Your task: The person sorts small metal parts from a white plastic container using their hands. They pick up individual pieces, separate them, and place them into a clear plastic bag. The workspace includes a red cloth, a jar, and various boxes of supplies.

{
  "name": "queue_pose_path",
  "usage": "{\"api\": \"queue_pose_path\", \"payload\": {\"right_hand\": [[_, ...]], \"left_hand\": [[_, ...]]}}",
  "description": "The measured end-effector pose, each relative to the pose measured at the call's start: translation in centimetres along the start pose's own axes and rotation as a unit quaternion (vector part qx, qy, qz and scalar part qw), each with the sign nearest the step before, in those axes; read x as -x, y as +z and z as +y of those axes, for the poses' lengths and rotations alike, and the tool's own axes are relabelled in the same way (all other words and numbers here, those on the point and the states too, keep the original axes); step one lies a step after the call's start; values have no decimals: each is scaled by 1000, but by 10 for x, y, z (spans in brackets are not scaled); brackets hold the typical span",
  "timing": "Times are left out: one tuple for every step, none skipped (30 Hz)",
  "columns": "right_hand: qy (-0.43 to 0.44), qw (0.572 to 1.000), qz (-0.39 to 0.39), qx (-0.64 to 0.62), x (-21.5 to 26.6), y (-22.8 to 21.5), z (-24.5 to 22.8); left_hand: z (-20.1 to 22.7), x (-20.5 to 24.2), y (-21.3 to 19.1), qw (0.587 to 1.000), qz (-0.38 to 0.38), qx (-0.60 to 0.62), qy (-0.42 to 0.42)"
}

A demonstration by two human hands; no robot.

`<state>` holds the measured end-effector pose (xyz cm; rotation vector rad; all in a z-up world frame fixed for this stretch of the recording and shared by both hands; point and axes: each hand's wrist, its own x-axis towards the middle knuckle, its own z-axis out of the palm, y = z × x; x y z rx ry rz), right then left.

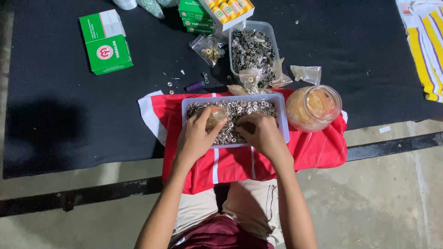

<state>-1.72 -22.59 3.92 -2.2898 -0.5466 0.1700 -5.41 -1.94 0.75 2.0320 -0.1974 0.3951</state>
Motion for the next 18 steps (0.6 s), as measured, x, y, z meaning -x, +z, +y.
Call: {"api": "queue_pose_path", "payload": {"right_hand": [[0,1000,1,0,-1,1,2],[3,1000,-1,10,-1,2,3],[5,1000,-4,20,-2,4,4],[4,1000,-5,20,-2,2,-1],[13,1000,6,11,-1,1,-6],[23,1000,18,3,0,0,-12],[23,1000,18,3,2,1,-7],[34,999,38,-16,5,2,-2],[44,997,58,-34,7,2,3],[44,997,58,-34,8,3,3],[57,994,72,-62,8,4,3],[70,990,86,-91,9,5,4],[70,990,87,-91,9,5,1],[68,989,83,-97,9,4,-1],[63,989,79,-104,7,4,-4],[62,989,80,-103,7,3,-4],[51,988,63,-134,8,2,-5],[40,985,46,-164,9,2,-5]], "left_hand": [[0,0,0,1000,0,0,1],[0,-1,0,1000,0,-1,2],[-1,0,-1,1000,2,-4,1],[2,0,-2,1000,3,-4,1],[5,-1,-3,1000,-5,-14,-5],[8,-1,-4,1000,-12,-23,-10],[10,-2,-4,1000,-13,-23,-10],[12,-2,-5,999,-16,-29,-7],[13,-2,-5,999,-18,-35,-4],[17,-3,-6,999,-18,-35,-3],[21,-4,-8,999,-22,-25,1],[24,-4,-9,1000,-25,-15,5],[26,-4,-9,1000,-25,-14,6],[28,-4,-9,999,-34,-8,2],[29,-4,-9,999,-42,-3,-1],[23,-4,-7,999,-41,-3,0],[17,-3,-6,995,-95,-6,9],[10,-2,-4,989,-149,-9,18]]}}
